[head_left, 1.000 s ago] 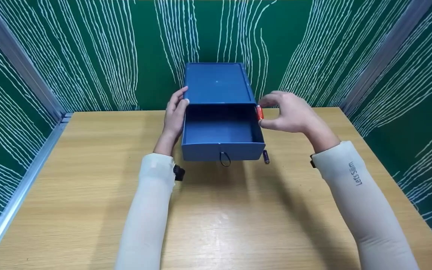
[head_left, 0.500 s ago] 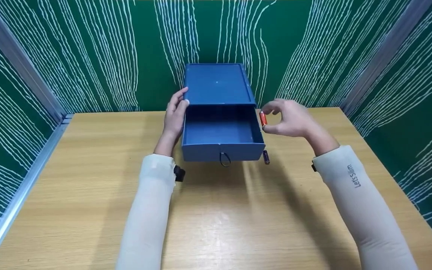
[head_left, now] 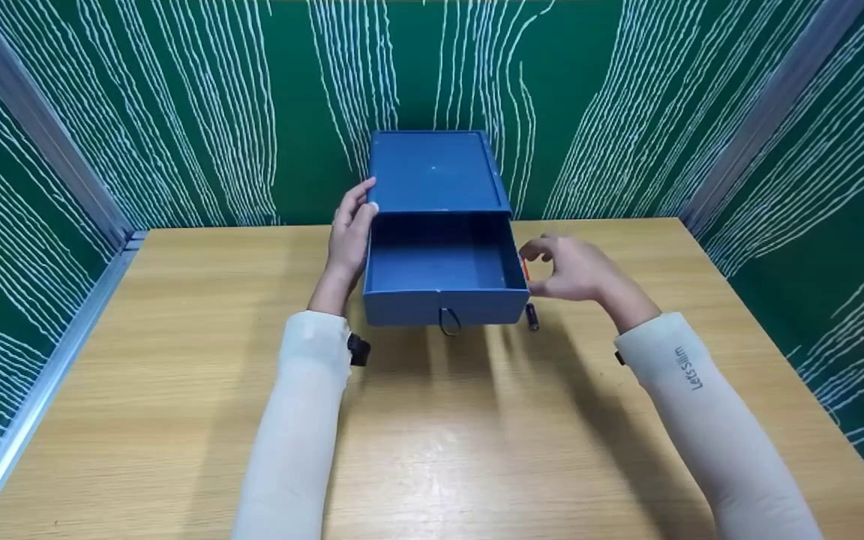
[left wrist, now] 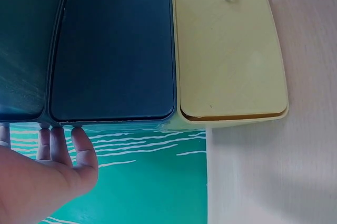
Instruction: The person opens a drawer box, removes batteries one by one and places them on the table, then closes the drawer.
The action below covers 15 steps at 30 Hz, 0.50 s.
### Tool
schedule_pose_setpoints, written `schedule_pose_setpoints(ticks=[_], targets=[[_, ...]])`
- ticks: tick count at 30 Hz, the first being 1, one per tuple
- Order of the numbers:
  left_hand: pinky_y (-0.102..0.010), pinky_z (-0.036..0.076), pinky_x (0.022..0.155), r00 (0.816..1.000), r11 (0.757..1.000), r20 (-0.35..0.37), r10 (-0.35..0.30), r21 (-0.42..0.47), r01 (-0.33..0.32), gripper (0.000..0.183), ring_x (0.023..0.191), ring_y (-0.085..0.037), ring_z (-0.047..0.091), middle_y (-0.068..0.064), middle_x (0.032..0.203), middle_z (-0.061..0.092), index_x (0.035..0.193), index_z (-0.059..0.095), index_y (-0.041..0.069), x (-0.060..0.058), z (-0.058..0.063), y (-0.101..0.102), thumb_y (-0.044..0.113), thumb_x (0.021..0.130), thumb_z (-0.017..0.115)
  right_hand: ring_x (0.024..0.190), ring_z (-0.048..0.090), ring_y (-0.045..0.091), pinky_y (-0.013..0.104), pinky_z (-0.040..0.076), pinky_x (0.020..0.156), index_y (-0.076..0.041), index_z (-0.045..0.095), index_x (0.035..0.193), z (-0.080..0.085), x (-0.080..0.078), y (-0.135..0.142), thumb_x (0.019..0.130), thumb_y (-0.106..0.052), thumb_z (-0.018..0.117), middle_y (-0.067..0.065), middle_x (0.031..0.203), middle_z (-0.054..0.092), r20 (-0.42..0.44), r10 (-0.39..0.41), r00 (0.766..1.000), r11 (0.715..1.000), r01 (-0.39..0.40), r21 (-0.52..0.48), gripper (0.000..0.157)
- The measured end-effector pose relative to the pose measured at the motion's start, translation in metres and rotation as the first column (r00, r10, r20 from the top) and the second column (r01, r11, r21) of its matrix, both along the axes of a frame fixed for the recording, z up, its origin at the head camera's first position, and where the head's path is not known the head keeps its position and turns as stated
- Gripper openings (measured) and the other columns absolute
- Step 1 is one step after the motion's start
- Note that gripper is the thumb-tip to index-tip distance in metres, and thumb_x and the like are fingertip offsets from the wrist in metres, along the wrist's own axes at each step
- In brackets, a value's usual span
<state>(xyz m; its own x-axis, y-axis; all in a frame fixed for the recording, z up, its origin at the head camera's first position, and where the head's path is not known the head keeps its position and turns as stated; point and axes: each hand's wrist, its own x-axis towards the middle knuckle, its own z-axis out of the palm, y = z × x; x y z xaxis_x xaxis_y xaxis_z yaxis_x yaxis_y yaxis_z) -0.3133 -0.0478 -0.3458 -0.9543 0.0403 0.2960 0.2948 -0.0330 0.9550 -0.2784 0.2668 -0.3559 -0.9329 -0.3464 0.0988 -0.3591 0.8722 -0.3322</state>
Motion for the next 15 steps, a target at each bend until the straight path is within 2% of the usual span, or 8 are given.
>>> schedule_pose_setpoints(ticks=[6,15], targets=[[-0.035,0.028,0.098,1.0,1.0,0.013,0.008,-0.01,-0.008,0.043,0.113,-0.017,0.04,-0.007,0.127,0.043,0.13,0.041,0.013,0.0,0.0,0.0,0.019,0.087,0.038,0.092,0.055,0.025,0.04,0.044,0.076,-0.014,0.06,0.105,-0.014,-0.001,-0.001,0.064,-0.049,0.067,0.003,0.101,0.059,-0.006,0.006,1.0,1.0,-0.006,0.006,0.054],[-0.035,0.027,0.099,1.0,1.0,0.022,-0.002,-0.007,0.003,0.043,0.115,-0.017,0.039,-0.005,0.13,0.041,0.13,0.041,0.015,0.001,0.001,0.0,0.019,0.087,0.038,0.095,0.053,0.024,0.042,0.045,0.075,-0.016,0.059,0.108,-0.031,-0.004,-0.002,0.064,-0.048,0.066,0.004,0.103,0.058,0.063,-0.048,0.997,0.999,0.047,0.02,0.055]])
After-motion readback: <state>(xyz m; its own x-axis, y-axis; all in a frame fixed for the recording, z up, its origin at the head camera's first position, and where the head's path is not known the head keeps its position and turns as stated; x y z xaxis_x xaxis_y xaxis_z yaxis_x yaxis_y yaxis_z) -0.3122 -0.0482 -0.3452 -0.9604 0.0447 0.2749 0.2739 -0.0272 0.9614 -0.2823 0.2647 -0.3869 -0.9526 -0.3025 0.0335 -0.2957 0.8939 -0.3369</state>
